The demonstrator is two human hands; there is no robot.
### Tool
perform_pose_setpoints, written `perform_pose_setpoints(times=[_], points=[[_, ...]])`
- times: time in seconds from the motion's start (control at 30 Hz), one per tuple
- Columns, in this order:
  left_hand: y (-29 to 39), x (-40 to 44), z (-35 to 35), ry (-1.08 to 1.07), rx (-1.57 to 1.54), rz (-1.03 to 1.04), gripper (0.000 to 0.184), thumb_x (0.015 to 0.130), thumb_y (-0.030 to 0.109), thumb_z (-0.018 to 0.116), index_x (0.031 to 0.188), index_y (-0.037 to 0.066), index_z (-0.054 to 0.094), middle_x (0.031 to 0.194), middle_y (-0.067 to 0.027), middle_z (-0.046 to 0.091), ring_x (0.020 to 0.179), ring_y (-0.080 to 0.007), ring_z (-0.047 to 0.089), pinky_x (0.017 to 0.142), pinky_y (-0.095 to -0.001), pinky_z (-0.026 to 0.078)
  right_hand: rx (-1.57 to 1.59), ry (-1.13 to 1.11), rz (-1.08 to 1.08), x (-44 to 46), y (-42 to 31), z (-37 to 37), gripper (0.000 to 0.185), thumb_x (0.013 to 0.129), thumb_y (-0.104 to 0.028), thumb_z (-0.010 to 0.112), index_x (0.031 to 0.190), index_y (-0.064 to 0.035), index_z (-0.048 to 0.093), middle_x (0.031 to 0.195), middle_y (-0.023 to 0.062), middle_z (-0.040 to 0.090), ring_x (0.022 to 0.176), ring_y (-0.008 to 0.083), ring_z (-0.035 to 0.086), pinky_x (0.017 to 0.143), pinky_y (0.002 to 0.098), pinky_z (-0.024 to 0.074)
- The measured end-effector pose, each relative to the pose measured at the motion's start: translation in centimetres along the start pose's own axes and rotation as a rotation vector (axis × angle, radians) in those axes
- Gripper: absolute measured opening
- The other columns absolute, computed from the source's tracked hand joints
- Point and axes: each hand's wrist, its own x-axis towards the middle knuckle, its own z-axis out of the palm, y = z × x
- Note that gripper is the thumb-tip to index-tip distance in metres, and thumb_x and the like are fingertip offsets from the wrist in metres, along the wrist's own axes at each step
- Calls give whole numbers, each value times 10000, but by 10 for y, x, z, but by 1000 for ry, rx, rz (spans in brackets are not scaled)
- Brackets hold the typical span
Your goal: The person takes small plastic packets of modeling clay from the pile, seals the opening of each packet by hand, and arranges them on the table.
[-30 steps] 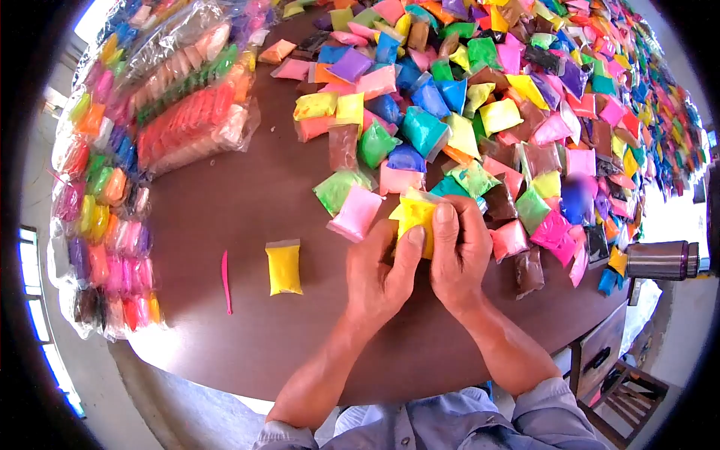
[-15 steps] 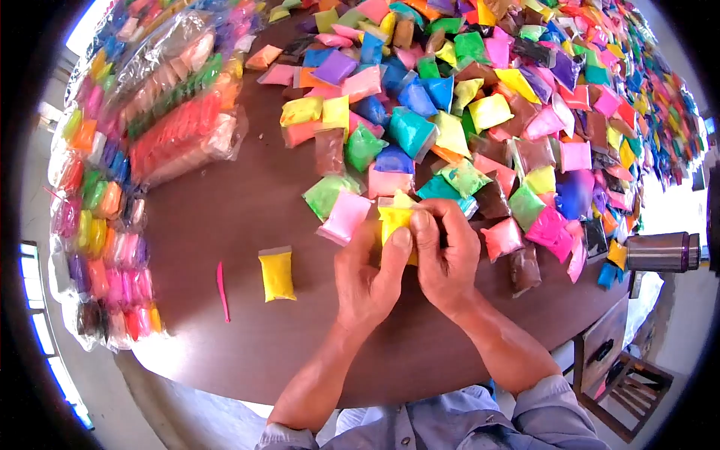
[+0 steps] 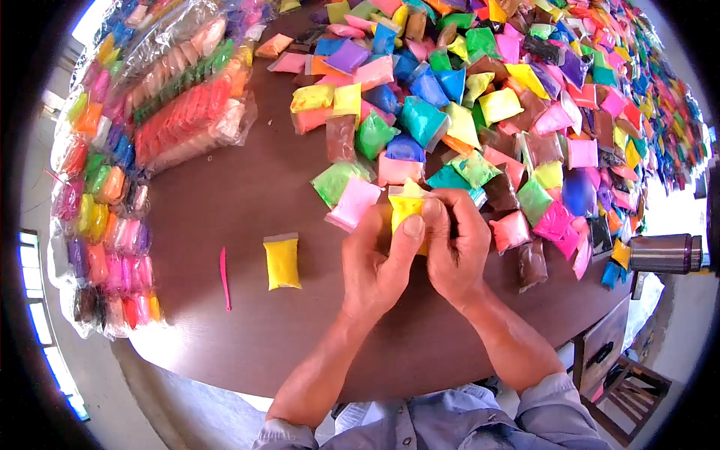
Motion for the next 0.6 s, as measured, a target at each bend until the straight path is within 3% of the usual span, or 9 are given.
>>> perform_pose_setpoints(times=[0.37,0.6], points=[[-4,-1,-8,-4,141,92,171,1022,120,619,937,-27,601,790,-8,602,735,-43,496,607,-232,427,93,-36,42,-1,-1,0,166,1014,-129,581,992,31,617,837,100,659,710,130,585,652,290,498],[-6,1,-5,13,-15,29,194,1021,142,630,912,-9,574,762,33,567,707,-34,464,592,-236,399,38,-17,-40,-2,-1,3,118,998,-91,593,970,22,613,766,88,631,646,123,555,584,289,467]])
